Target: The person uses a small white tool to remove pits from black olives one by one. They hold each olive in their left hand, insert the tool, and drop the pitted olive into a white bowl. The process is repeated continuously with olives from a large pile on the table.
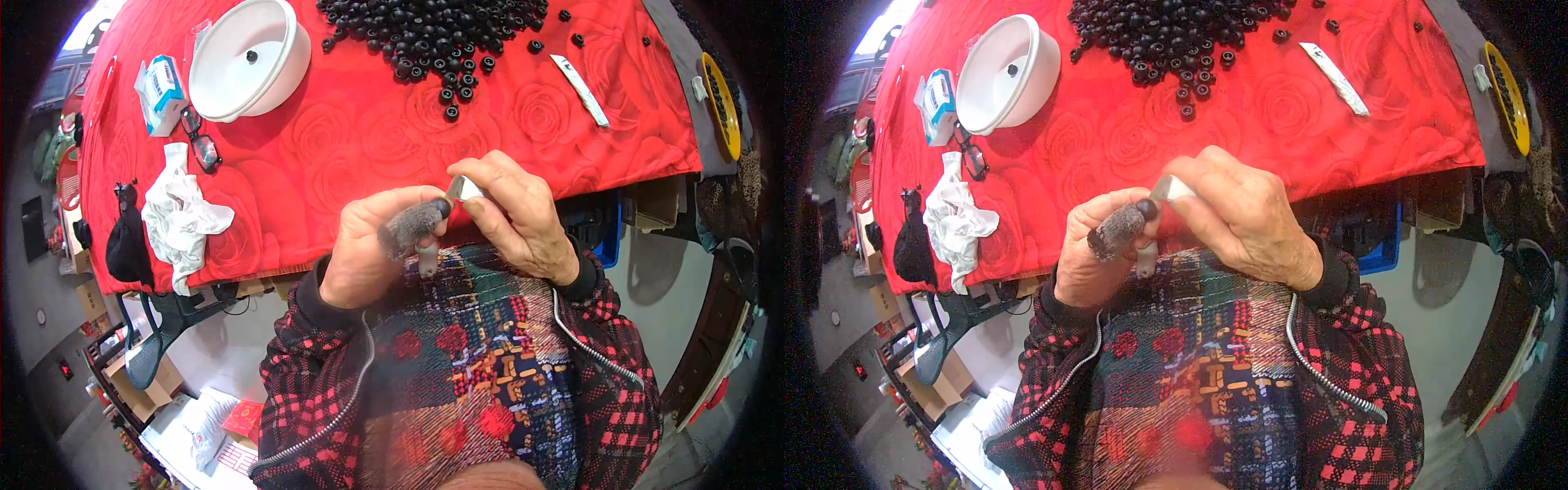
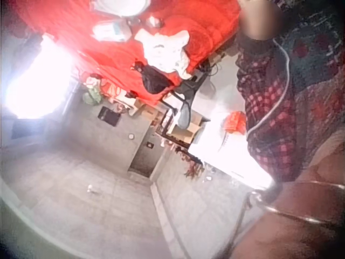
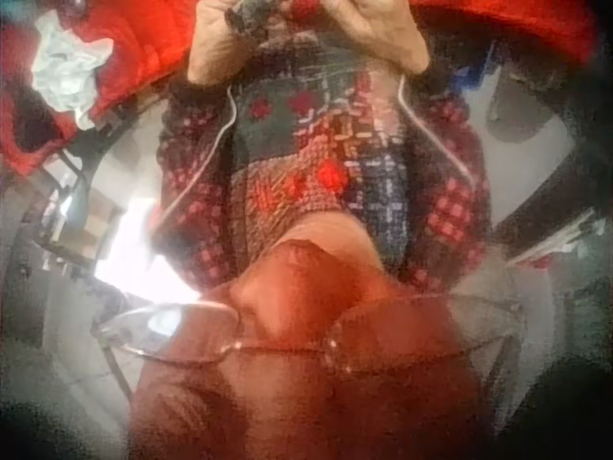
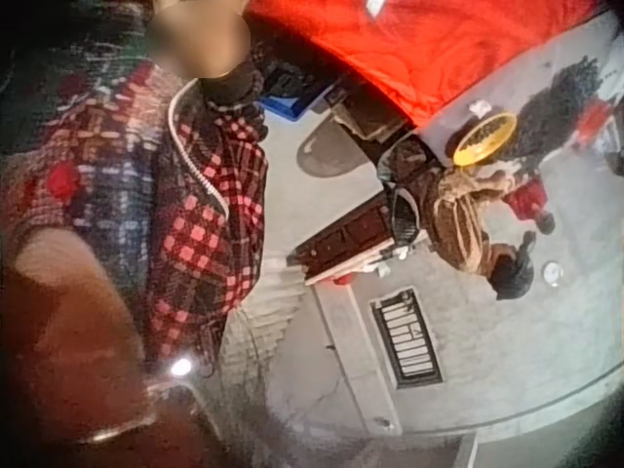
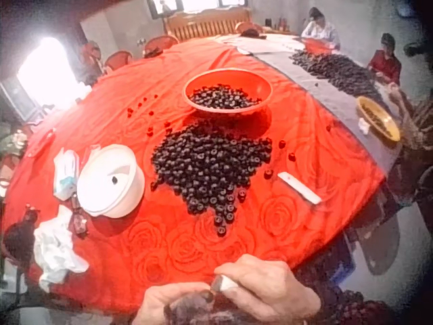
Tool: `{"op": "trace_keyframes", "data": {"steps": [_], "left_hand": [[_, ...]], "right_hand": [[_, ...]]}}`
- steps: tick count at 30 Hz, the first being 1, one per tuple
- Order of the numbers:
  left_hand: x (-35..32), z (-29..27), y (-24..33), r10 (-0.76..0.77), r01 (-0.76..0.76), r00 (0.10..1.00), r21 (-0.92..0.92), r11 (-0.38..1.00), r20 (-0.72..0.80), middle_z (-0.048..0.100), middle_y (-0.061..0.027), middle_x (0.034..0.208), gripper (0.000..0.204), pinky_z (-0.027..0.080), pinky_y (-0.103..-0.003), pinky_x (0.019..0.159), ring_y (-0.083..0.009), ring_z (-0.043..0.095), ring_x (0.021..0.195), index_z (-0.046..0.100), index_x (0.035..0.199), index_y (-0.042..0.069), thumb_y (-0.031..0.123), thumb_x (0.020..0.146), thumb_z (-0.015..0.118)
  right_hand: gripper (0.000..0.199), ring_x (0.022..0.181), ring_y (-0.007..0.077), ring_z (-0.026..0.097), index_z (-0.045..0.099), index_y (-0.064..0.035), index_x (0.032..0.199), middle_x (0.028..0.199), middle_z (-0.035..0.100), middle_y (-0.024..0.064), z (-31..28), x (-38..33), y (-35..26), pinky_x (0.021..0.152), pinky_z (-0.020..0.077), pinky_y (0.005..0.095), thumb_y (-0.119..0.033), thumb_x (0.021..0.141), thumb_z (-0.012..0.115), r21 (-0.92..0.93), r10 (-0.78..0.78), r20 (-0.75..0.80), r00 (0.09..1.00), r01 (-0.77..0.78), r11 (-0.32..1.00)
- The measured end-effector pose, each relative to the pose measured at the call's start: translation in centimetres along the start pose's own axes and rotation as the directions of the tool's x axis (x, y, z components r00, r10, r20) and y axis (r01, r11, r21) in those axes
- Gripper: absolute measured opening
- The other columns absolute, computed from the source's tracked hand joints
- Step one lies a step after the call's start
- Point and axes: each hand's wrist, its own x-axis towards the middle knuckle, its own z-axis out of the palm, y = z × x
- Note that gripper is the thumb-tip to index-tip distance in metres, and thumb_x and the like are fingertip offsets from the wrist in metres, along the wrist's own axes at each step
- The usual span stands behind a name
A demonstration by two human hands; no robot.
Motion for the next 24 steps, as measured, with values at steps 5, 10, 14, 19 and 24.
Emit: {"op": "trace_keyframes", "data": {"steps": [5,10,14,19,24], "left_hand": [[0.2,-0.2,0.2,-0.033,0.033,0.999,-0.006,0.999,0.009,0.066,-0.0104,0.099,0.036,0.05,-0.024,0.069,-0.0128,0.061,0.079,0.059,0.117,-0.006,0.009,0.085,0.067],[0.4,0.1,-0.2,0.027,-0.027,1.0,0.098,0.995,-0.002,0.065,-0.0052,0.089,0.028,0.051,-0.023,0.06,-0.008,0.06,0.072,0.061,0.117,-0.002,0.01,0.092,0.059],[0.4,0.1,0.1,0.001,0.0,1.0,0.104,0.995,-0.003,0.064,-0.0059,0.089,0.027,0.051,-0.023,0.06,-0.0094,0.061,0.072,0.061,0.116,-0.002,0.01,0.092,0.058],[0.5,-0.1,0.0,-0.009,0.007,1.0,0.081,0.997,0.023,0.064,-0.0074,0.089,0.026,0.05,-0.024,0.058,-0.012,0.061,0.07,0.062,0.115,-0.002,0.01,0.093,0.057],[0.6,0.0,-0.3,0.003,-0.003,1.0,0.069,0.998,0.009,0.064,-0.0079,0.089,0.026,0.05,-0.024,0.055,-0.0132,0.062,0.067,0.062,0.115,-0.002,0.011,0.093,0.057]], "right_hand": [[0.028,0.071,0.0254,0.054,0.056,0.0053,0.113,0.082,0.054,0.0139,-0.2,-0.2,0.1,0.062,0.0426,0.033,-0.008,0.088,0.056,0.011,0.014,0.073,0.997,-0.015,1.0],[0.024,0.069,0.0341,0.058,0.057,0.0008,0.106,0.08,0.054,0.0156,-0.1,-0.1,0.4,0.059,0.0457,0.0399,-0.008,0.084,0.061,0.037,0.0,0.031,1.0,-0.002,0.999],[0.025,0.069,0.0339,0.058,0.057,0.0007,0.106,0.08,0.054,0.0155,0.0,-0.1,0.7,0.059,0.0455,0.0397,-0.008,0.083,0.061,0.034,-0.016,0.04,0.999,0.015,0.999],[0.024,0.068,0.0335,0.058,0.058,0.0006,0.105,0.079,0.054,0.0153,-0.2,-0.1,0.8,0.058,0.0455,0.0394,-0.009,0.083,0.061,0.041,-0.006,0.062,0.998,0.004,0.999],[0.022,0.068,0.0329,0.058,0.058,0.0009,0.103,0.079,0.054,0.0153,0.0,-0.2,1.6,0.058,0.0457,0.0388,-0.008,0.083,0.062,0.081,-0.05,0.055,0.997,0.046,0.996]]}}
